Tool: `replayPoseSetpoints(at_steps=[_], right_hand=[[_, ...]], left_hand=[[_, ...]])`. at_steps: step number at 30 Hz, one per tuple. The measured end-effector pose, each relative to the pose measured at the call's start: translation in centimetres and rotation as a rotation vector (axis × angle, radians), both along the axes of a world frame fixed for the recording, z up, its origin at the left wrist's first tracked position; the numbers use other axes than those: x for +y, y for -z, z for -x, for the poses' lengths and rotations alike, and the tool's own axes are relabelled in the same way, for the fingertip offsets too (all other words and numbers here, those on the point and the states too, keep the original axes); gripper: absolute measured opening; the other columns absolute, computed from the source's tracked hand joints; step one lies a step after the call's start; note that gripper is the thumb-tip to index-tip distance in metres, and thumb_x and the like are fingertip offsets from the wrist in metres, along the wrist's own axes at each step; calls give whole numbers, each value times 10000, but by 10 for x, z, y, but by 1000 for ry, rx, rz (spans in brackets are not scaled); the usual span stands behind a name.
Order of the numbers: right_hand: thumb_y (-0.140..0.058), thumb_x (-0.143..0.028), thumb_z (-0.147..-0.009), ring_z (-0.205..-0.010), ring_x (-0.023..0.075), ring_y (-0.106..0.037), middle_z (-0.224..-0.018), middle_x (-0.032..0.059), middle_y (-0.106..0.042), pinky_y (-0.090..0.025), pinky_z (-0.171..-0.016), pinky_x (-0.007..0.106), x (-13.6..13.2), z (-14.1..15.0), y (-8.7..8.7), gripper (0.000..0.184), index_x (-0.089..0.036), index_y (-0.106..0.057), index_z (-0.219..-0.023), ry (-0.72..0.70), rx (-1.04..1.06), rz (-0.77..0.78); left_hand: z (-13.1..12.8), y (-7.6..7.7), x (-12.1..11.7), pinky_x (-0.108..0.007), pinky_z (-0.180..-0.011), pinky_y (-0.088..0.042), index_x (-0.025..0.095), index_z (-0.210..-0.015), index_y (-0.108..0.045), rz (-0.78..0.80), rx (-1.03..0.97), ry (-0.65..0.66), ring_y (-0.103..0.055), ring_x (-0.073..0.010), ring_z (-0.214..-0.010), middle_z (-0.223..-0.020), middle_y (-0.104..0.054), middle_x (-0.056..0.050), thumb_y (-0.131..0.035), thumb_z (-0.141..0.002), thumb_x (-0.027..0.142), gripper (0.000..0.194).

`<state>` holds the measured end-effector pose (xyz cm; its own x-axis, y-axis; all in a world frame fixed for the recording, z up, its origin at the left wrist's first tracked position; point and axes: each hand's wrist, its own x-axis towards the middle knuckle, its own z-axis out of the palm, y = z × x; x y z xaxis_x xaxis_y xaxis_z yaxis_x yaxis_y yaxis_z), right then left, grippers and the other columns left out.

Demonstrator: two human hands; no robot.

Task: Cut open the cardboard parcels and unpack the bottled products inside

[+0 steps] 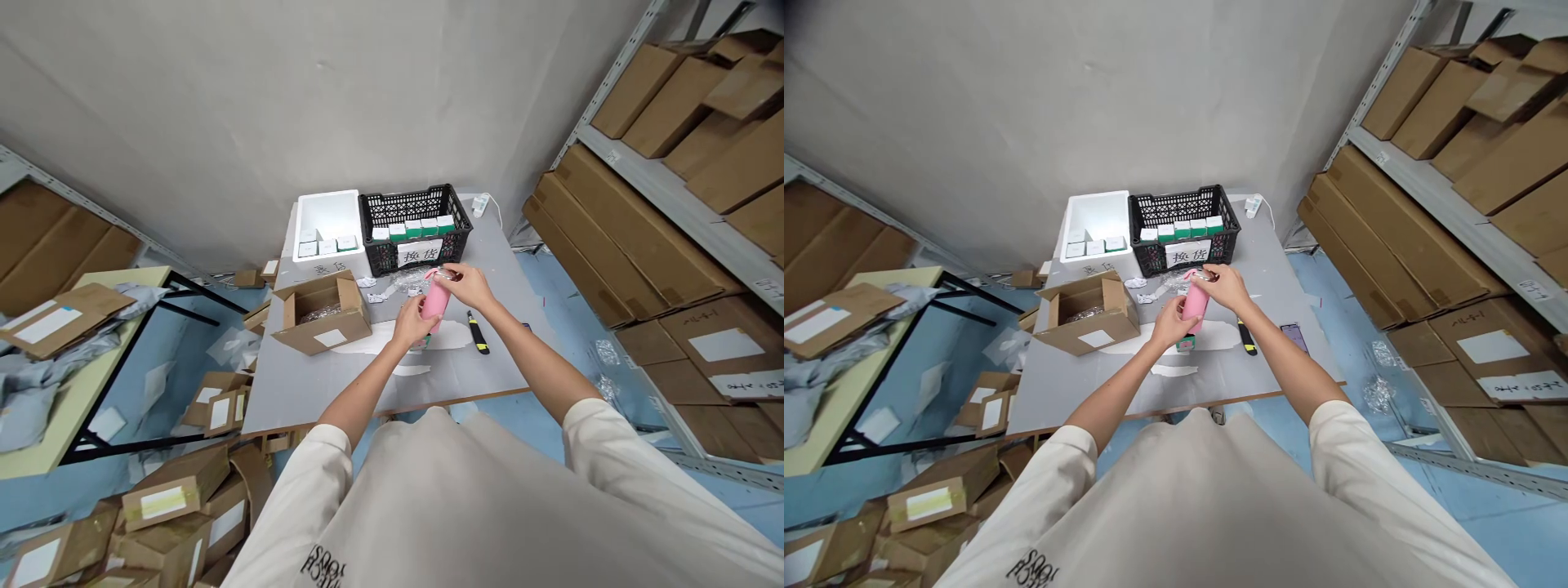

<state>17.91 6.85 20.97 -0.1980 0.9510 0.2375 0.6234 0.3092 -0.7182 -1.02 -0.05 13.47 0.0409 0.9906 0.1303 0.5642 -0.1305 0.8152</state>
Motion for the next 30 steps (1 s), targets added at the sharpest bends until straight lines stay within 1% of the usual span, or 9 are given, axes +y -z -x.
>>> replayPoseSetpoints(at_steps=[4, 8, 11, 14, 17, 20, 25, 28, 30], right_hand=[[-644, -603, -903, -1010, 260, -693, -1106, 69, -761, -529, -1004, 456, -6, 6, 20, 674, -194, -612, -1439, -55, 282, 125], [-610, -561, -932, -1219, 274, -649, -1289, 73, -725, -466, -1128, 486, -22, 17, 36, 597, -219, -633, -1421, -208, 368, 193], [-594, -541, -948, -1258, 255, -634, -1359, 66, -696, -466, -1138, 457, -31, 26, 43, 576, -229, -622, -1431, -272, 430, 221], [-652, -532, -914, -1192, 251, -668, -1322, 87, -713, -497, -1103, 451, -31, 31, 48, 601, -213, -622, -1422, -199, 470, 226], [-707, -541, -871, -1103, 253, -689, -1250, 98, -736, -527, -1053, 462, -29, 33, 51, 622, -207, -645, -1391, -115, 440, 232], [-721, -570, -852, -1046, 245, -683, -1220, 91, -735, -543, -1016, 456, -28, 35, 52, 582, -210, -695, -1308, -118, 398, 217], [-748, -616, -809, -975, 225, -669, -1147, 92, -726, -573, -913, 398, -29, 41, 53, 554, -205, -691, -1175, -54, 438, 183], [-725, -627, -823, -1010, 218, -666, -1141, 85, -718, -562, -919, 381, -29, 43, 55, 506, -219, -659, -1115, -90, 489, 189], [-725, -635, -817, -946, 206, -672, -1056, 64, -724, -565, -903, 385, -30, 43, 57, 515, -228, -629, -1118, -110, 516, 232]], left_hand=[[12, 2, 5, -385, -850, -552, 178, -1310, -631, 4, -196, -49, -679, -249, -965, -1196, -704, -112, -795, -815, 434, 581], [22, 1, 10, -385, -906, -549, 175, -1389, -573, -10, -351, -9, -689, -240, -1020, -1228, -718, -118, -738, -874, 488, 625], [26, 1, 10, -401, -976, -538, 195, -1506, -446, -37, -425, 27, -684, -244, -1113, -1282, -703, -134, -733, -887, 511, 751], [29, 2, 8, -390, -954, -560, 226, -1569, -378, -39, -465, 65, -676, -246, -1151, -1342, -661, -141, -677, -932, 536, 769], [33, 4, 6, -352, -875, -586, 251, -1552, -453, -25, -382, -3, -677, -245, -1110, -1343, -614, -141, -671, -933, 553, 722], [35, 7, 5, -337, -840, -590, 242, -1534, -491, -31, -333, -45, -681, -229, -1045, -1293, -609, -140, -655, -940, 564, 695], [34, 7, 1, -381, -958, -572, 237, -1531, -468, -82, -473, -45, -669, -225, -1118, -1324, -659, -127, -589, -990, 516, 620], [34, 6, 0, -410, -1000, -560, 223, -1484, -526, -68, -530, -41, -671, -234, -1146, -1327, -677, -122, -597, -988, 477, 562], [35, 5, -1, -419, -995, -568, 221, -1477, -539, -37, -532, -29, -678, -239, -1134, -1325, -677, -122, -642, -961, 476, 585]])
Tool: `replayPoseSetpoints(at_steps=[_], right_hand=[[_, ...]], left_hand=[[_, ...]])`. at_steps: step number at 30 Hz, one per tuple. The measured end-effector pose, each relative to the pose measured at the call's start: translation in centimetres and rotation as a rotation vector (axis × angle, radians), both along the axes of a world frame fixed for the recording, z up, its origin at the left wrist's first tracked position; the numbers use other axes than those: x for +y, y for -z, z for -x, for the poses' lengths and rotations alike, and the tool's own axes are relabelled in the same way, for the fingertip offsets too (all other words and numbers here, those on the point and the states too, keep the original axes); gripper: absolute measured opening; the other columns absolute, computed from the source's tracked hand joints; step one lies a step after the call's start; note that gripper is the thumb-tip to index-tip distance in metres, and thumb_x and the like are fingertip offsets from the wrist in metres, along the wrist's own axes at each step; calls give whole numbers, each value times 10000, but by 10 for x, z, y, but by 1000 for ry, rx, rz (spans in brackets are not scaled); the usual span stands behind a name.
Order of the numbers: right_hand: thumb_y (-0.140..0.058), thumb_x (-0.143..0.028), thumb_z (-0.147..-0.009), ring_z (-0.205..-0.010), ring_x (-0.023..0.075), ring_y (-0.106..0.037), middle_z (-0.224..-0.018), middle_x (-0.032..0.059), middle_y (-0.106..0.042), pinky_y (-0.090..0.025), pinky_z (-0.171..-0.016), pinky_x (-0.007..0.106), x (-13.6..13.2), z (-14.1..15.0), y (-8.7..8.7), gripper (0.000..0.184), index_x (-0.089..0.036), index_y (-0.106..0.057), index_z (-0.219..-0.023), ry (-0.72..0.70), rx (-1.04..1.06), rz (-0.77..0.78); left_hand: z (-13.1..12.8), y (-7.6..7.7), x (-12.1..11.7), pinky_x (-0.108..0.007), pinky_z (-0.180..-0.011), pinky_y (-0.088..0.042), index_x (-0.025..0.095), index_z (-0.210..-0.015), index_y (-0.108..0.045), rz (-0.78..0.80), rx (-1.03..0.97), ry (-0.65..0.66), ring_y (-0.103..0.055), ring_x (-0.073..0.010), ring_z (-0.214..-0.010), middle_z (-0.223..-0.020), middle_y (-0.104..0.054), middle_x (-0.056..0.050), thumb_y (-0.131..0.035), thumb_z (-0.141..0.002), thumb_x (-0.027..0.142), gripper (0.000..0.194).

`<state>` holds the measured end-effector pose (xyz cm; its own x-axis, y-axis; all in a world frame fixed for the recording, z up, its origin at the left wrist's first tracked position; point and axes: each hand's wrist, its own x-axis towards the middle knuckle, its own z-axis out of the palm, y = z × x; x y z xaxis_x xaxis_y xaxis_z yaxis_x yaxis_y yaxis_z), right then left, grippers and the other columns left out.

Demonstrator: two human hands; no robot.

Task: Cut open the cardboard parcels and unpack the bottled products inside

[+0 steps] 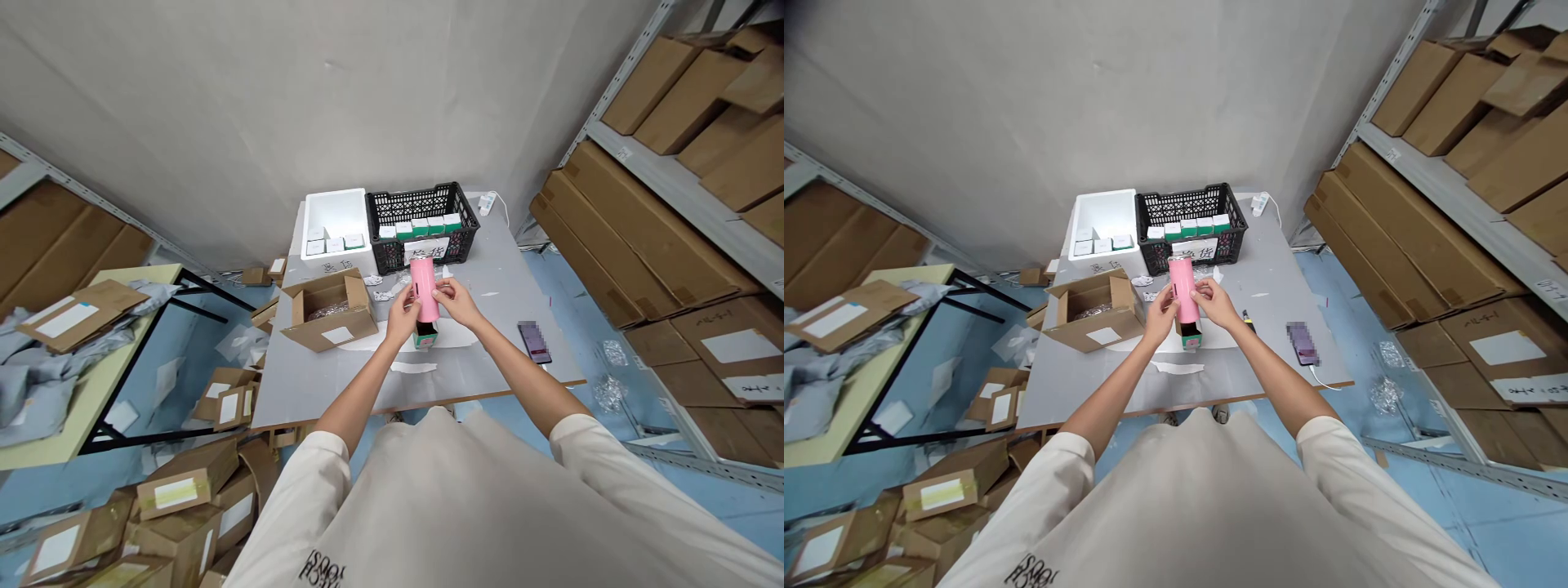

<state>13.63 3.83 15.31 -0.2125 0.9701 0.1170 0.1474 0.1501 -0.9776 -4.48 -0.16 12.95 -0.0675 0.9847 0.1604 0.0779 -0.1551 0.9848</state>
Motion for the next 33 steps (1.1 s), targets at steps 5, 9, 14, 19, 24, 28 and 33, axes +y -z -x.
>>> replayPoseSetpoints(at_steps=[5, 9, 14, 19, 24, 28, 33], right_hand=[[-772, -655, -763, -906, 209, -661, -986, 54, -702, -573, -900, 399, -5, 2, -4, 570, -230, -618, -1110, 40, -3, 9], [-763, -670, -770, -1024, 235, -660, -1094, 87, -688, -566, -955, 414, -7, 3, -7, 595, -226, -626, -1140, 19, 33, 10], [-774, -630, -779, -1106, 256, -656, -1209, 109, -679, -552, -984, 436, -6, 4, -7, 560, -229, -630, -1142, 29, 53, -40], [-805, -578, -766, -1078, 254, -665, -1185, 107, -695, -556, -950, 421, -6, 5, -8, 532, -226, -637, -1128, 44, 56, -77], [-762, -563, -805, -993, 237, -672, -1136, 91, -709, -565, -942, 428, -4, 4, -8, 457, -224, -673, -1098, 50, 36, -76], [-775, -560, -786, -1088, 255, -670, -1188, 102, -711, -551, -1012, 456, -2, 6, -2, 503, -225, -689, -1152, 19, 86, -24], [-794, -566, -762, -1196, 288, -651, -1289, 134, -698, -555, -1027, 496, -1, 8, 6, 628, -208, -665, -1261, -29, 169, 83]], left_hand=[[-1, -3, -3, -385, -879, -627, 207, -1463, -555, 45, 24, -15, -687, -262, -1113, -1420, -546, -163, -826, -793, 548, 799], [0, -6, -3, -355, -846, -625, 196, -1444, -580, 31, 38, -33, -681, -258, -1113, -1357, -553, -164, -825, -784, 575, 799], [4, -5, 0, -373, -885, -583, 243, -1517, -490, 4, 12, -5, -673, -244, -1104, -1316, -663, -134, -770, -862, 517, 763], [3, -12, -3, -369, -887, -573, 236, -1467, -560, 18, 61, 17, -668, -216, -1020, -1376, -609, -131, -697, -913, 525, 640], [0, -15, -5, -397, -906, -592, 218, -1415, -606, 54, 51, -15, -672, -237, -1026, -1335, -520, -141, -823, -785, 552, 745], [0, -10, -2, -414, -922, -580, 228, -1464, -527, 51, -53, 19, -665, -257, -1080, -1330, -548, -147, -846, -751, 564, 850], [1, -6, 2, -406, -938, -541, 237, -1465, -494, 17, -54, 10, -644, -264, -1157, -1311, -626, -148, -792, -819, 554, 779]])
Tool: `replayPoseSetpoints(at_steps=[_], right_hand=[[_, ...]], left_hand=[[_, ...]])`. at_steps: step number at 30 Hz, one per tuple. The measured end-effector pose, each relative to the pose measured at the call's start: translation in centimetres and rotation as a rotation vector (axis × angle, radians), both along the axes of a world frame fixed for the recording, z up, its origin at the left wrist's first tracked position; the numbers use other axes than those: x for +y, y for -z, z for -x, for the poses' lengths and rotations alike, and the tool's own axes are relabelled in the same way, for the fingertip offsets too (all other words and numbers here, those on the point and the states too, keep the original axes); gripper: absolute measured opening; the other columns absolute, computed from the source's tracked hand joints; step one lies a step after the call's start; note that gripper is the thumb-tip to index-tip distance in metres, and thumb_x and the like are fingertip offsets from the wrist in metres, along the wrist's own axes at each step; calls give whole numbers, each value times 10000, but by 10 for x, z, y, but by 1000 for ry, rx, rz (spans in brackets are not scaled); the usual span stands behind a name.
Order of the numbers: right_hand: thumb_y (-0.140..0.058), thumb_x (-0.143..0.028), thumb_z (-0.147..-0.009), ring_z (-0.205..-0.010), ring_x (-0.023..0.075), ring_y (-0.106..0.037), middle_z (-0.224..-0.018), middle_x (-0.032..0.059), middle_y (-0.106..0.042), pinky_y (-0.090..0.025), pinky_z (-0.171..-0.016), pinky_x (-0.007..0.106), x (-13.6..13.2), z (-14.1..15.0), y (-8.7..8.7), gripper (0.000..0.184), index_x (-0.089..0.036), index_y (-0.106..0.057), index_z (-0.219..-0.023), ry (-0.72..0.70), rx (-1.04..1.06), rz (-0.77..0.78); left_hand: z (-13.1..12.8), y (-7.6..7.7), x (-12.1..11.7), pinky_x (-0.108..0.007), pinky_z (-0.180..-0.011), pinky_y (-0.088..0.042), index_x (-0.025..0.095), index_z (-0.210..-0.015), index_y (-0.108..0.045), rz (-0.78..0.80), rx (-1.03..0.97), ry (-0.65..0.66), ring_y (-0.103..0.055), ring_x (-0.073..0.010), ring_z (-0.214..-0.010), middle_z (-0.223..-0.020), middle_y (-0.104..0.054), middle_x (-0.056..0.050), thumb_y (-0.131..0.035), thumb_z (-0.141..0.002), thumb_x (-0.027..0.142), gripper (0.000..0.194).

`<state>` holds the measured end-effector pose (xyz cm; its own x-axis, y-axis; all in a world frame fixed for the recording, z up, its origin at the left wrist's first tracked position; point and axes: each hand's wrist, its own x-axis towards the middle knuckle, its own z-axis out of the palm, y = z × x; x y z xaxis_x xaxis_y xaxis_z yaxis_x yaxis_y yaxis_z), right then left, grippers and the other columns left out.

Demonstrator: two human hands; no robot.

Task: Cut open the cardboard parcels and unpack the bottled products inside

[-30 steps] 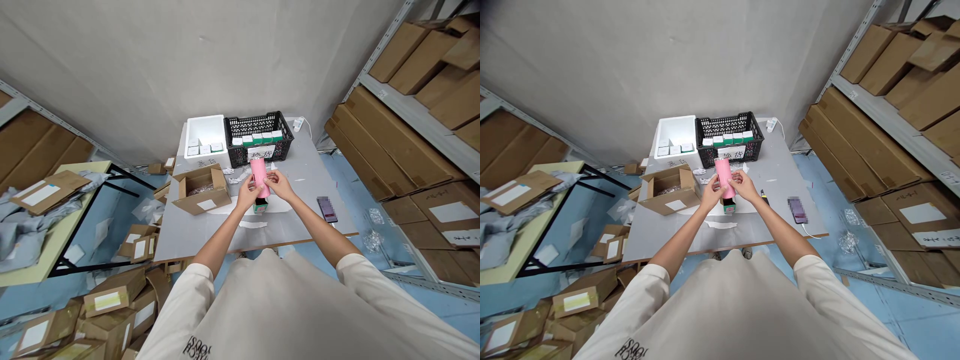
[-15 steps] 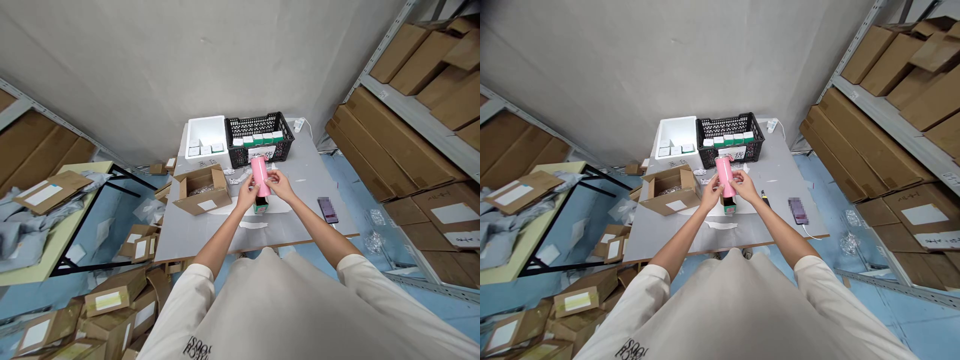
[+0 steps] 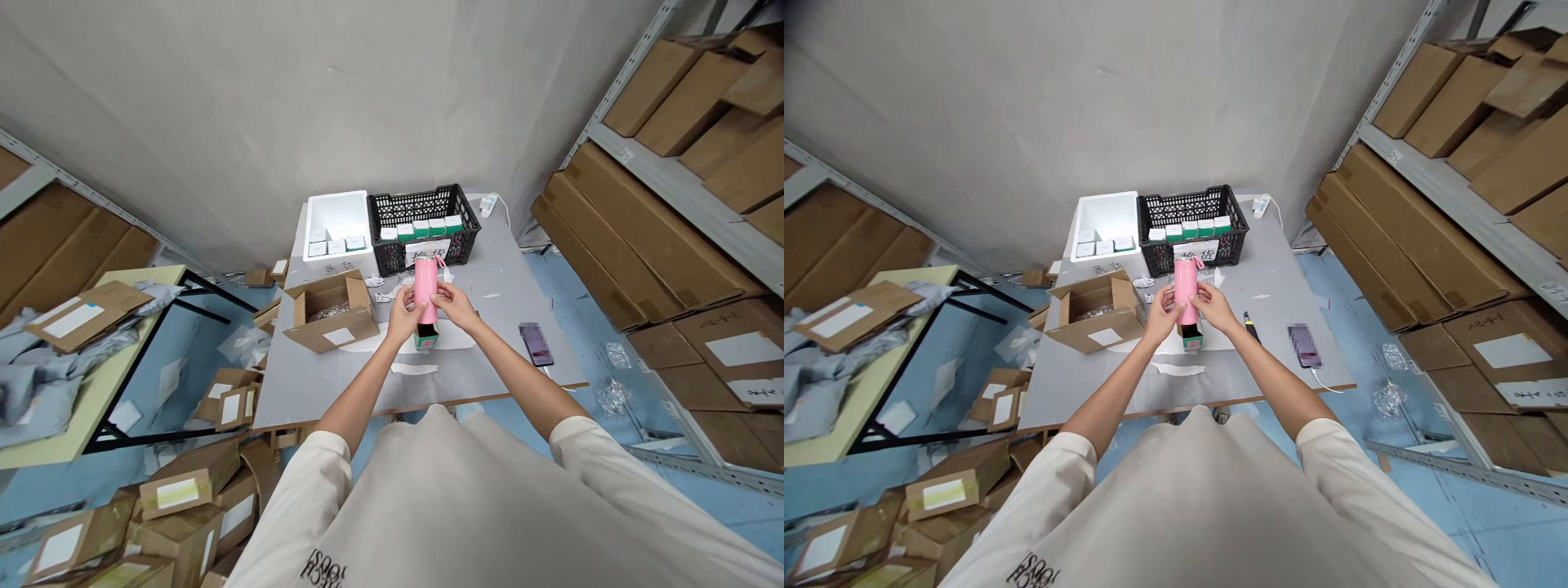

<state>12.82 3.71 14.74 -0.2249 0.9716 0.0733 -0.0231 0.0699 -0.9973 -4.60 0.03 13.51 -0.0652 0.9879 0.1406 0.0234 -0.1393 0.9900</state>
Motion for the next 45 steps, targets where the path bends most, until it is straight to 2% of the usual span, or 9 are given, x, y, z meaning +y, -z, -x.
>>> replayPoseSetpoints(at_steps=[3, 6, 12, 16, 20, 24, 30, 36, 45], right_hand=[[-787, -539, -768, -1180, 287, -660, -1280, 137, -702, -556, -1026, 505, 1, 0, 1, 602, -207, -673, -1257, 35, -10, -13], [-756, -515, -794, -1163, 274, -664, -1277, 121, -707, -553, -1031, 495, 2, -1, -3, 548, -221, -687, -1251, 42, -36, -51], [-773, -469, -787, -998, 241, -688, -1210, 114, -725, -574, -967, 450, -2, -1, -15, 497, -210, -710, -1205, 113, -139, -124], [-801, -474, -755, -893, 229, -681, -1108, 113, -734, -592, -903, 443, -3, 1, -15, 537, -193, -710, -1203, 141, -171, -88], [-744, -486, -814, -1027, 253, -688, -1216, 116, -718, -557, -1002, 468, -6, 2, -13, 499, -213, -710, -1230, 101, -122, -111], [-703, -487, -855, -1204, 263, -643, -1424, 96, -634, -530, -1062, 451, -11, 3, -16, 584, -257, -641, -1389, -28, -57, -128], [-715, -490, -859, -1139, 259, -658, -1449, 93, -609, -582, -957, 427, -13, 4, -22, 625, -293, -613, -1443, -6, -97, -130], [-708, -566, -862, -1051, 232, -664, -1389, 100, -621, -557, -1000, 430, -7, 2, -20, 587, -287, -669, -1377, 72, -163, -143], [-658, -637, -882, -1064, 255, -662, -1314, 140, -630, -523, -1046, 447, -9, 9, -21, 567, -226, -720, -1269, 129, -220, -135]], left_hand=[[2, 0, 0, -368, -890, -545, 243, -1428, -576, -28, 128, -26, -637, -256, -1135, -1342, -586, -140, -732, -874, 538, 647], [3, 0, 0, -346, -848, -554, 243, -1450, -584, -5, 180, -52, -644, -228, -1051, -1308, -569, -133, -693, -901, 534, 631], [1, 0, 0, -423, -1051, -498, 241, -1496, -530, -25, 45, -18, -615, -256, -1218, -1391, -622, -126, -608, -964, 497, 595], [0, -3, -2, -441, -1032, -524, 225, -1493, -533, 8, 6, 14, -637, -278, -1201, -1379, -645, -132, -714, -896, 505, 685], [2, -3, 0, -434, -971, -565, 216, -1497, -524, 13, -16, 27, -654, -281, -1149, -1357, -634, -146, -775, -828, 580, 803], [5, -1, 4, -392, -934, -587, 239, -1446, -579, 16, 43, -65, -649, -262, -1138, -1357, -543, -138, -764, -814, 647, 774], [5, -12, 3, -403, -936, -581, 246, -1472, -522, 2, 31, -110, -664, -246, -1093, -1272, -624, -130, -728, -871, 604, 729], [7, -26, 4, -424, -1034, -536, 197, -1317, -672, 9, -32, -81, -661, -272, -1195, -1311, -694, -125, -694, -909, 562, 548], [8, -14, 6, -458, -869, -614, 137, -1307, -690, 215, -184, -39, -711, -272, -1016, -1205, -737, -141, -727, -853, 604, 652]])
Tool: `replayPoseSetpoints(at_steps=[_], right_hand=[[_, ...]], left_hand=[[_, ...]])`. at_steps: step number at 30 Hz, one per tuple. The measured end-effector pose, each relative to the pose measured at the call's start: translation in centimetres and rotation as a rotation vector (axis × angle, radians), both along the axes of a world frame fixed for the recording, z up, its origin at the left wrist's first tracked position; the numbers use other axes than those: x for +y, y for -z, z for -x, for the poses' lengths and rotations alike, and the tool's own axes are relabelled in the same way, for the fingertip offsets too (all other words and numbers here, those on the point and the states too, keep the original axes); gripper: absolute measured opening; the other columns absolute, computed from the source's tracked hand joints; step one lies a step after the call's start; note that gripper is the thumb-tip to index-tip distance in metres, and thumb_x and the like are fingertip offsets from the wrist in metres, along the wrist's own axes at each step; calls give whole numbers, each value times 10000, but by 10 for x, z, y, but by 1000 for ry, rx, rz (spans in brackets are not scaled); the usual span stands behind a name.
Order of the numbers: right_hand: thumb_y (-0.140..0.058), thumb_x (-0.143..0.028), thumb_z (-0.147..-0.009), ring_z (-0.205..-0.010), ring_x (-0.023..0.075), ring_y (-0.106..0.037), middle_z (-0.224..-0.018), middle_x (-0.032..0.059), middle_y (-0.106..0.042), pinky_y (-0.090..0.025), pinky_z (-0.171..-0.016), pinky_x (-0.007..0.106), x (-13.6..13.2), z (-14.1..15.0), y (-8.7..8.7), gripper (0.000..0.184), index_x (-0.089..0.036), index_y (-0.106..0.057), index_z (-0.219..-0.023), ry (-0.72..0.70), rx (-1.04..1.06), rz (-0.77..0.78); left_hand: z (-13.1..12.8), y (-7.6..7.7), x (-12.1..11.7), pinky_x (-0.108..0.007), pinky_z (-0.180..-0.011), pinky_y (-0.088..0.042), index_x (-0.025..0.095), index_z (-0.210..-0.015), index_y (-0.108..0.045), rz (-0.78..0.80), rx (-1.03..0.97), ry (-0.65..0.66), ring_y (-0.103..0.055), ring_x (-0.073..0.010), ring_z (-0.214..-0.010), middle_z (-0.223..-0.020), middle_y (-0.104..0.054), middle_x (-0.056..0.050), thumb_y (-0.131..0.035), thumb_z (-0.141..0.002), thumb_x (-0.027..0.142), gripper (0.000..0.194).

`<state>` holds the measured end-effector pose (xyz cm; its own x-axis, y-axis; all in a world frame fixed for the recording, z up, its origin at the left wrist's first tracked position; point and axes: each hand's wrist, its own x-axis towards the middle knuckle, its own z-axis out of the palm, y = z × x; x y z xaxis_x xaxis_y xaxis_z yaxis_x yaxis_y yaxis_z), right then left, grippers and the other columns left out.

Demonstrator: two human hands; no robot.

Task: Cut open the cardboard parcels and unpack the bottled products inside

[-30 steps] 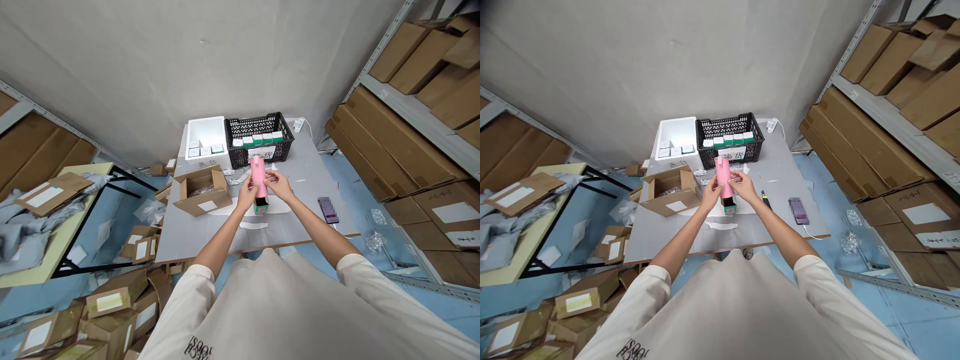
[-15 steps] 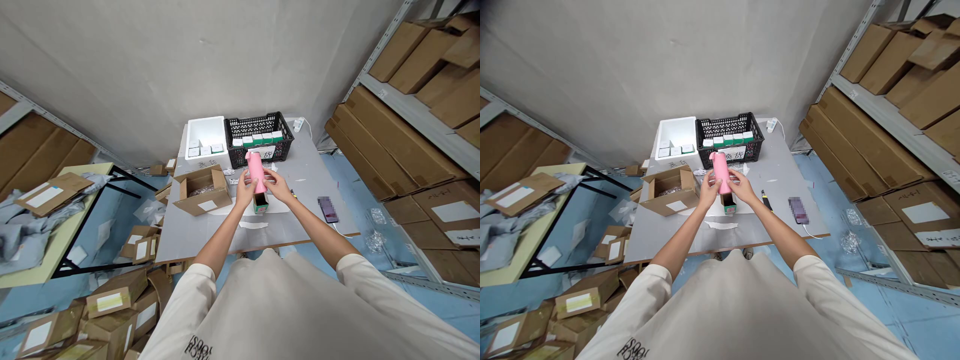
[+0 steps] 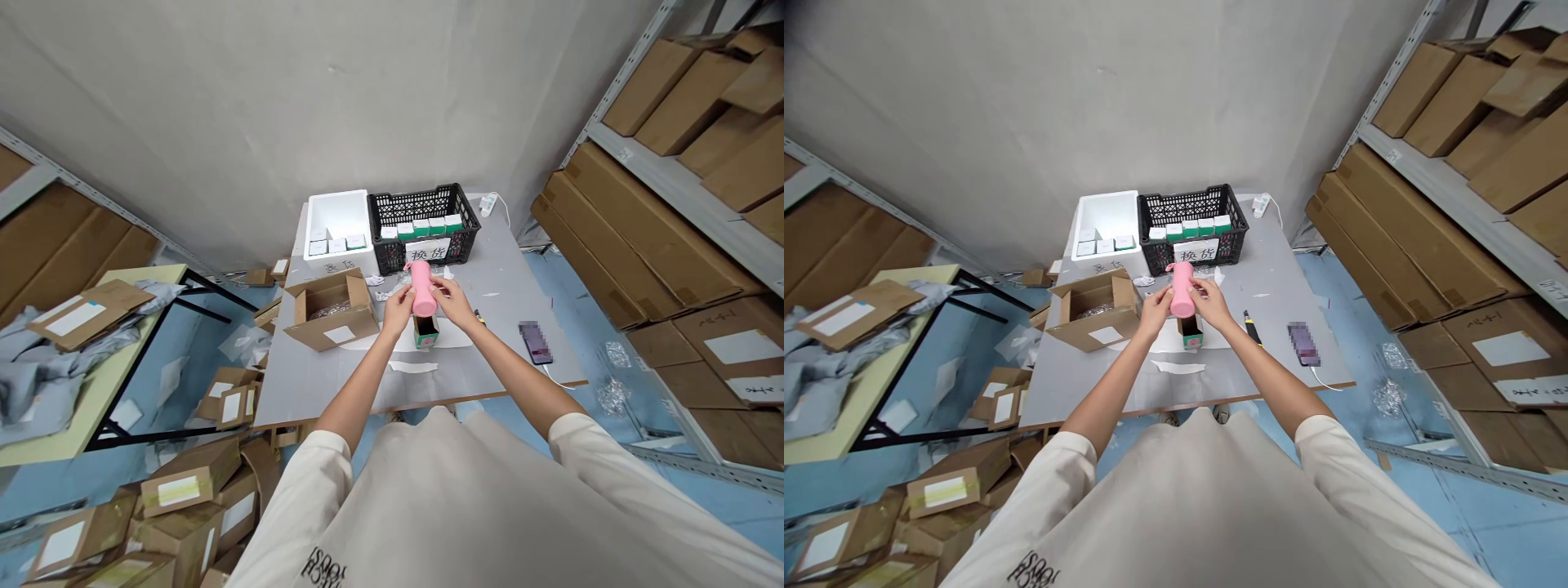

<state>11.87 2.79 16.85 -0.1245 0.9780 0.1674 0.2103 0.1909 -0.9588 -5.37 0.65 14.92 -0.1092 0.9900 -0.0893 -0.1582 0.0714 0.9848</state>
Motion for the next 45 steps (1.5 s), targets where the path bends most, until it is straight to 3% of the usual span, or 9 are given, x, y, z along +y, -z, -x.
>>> replayPoseSetpoints(at_steps=[7, 13, 18, 20, 24, 28, 32, 39, 45], right_hand=[[-701, -507, -851, -1133, 253, -648, -1411, 120, -598, -550, -1016, 440, -4, -5, 6, 639, -256, -594, -1429, -77, 51, 40], [-729, -422, -791, -1139, 261, -653, -1332, 138, -625, -563, -1001, 449, -6, -9, 7, 754, -232, -528, -1492, -145, 116, 88], [-694, -504, -852, -1027, 229, -686, -1280, 118, -644, -592, -944, 434, -10, -10, 7, 716, -251, -522, -1499, -191, 101, 111], [-639, -576, -903, -1018, 231, -689, -1277, 112, -652, -605, -912, 426, -8, -13, 3, 674, -257, -540, -1488, -197, 95, 125], [-613, -634, -927, -1020, 256, -692, -1263, 104, -689, -590, -937, 464, -1, -20, -16, 630, -261, -611, -1434, -251, -34, 98], [-725, -574, -865, -1113, 288, -670, -1342, 108, -668, -543, -1011, 478, 1, -19, -36, 627, -271, -643, -1408, -253, -152, -34], [-786, -484, -812, -1237, 300, -604, -1463, 107, -582, -523, -1039, 464, -3, -11, -45, 772, -294, -533, -1516, -218, -177, -148], [-782, -424, -802, -1137, 282, -625, -1342, 107, -603, -552, -945, 406, -3, -12, -56, 720, -263, -577, -1472, -195, -258, -196], [-790, -322, -731, -1105, 285, -624, -1284, 71, -662, -535, -916, 411, -7, -14, -68, 689, -274, -593, -1389, -246, -307, -227]], left_hand=[[7, 5, -3, -460, -970, -576, 161, -1405, -574, -51, -6, 1, -682, -284, -1148, -1317, -677, -194, -877, -741, 509, 808], [8, 5, -5, -457, -1011, -542, 158, -1525, -439, -38, -78, 79, -685, -266, -1131, -1275, -692, -174, -905, -690, 451, 1000], [3, 0, -11, -406, -924, -564, 168, -1361, -602, -85, 72, 119, -664, -243, -1046, -1261, -684, -128, -862, -651, 318, 771], [0, -2, -15, -383, -866, -572, 161, -1297, -629, -95, 146, 113, -649, -245, -1037, -1259, -672, -126, -826, -643, 265, 691], [-4, 1, -19, -346, -792, -563, 162, -1343, -550, -120, 194, 115, -639, -244, -1041, -1239, -661, -130, -797, -639, 226, 749], [-5, 6, -20, -329, -796, -537, 195, -1378, -501, -166, 270, 106, -634, -238, -1063, -1232, -662, -112, -787, -651, 199, 781], [-8, 10, -22, -343, -820, -527, 215, -1371, -509, -206, 339, 98, -626, -253, -1109, -1265, -650, -101, -774, -650, 171, 770], [-8, 8, -26, -391, -898, -499, 231, -1390, -542, -255, 431, 124, -619, -267, -1083, -1210, -670, -88, -790, -657, 164, 776], [-8, 6, -20, -472, -1014, -459, 242, -1292, -610, -309, 503, 66, -589, -310, -1140, -1174, -668, -85, -808, -673, 177, 652]])
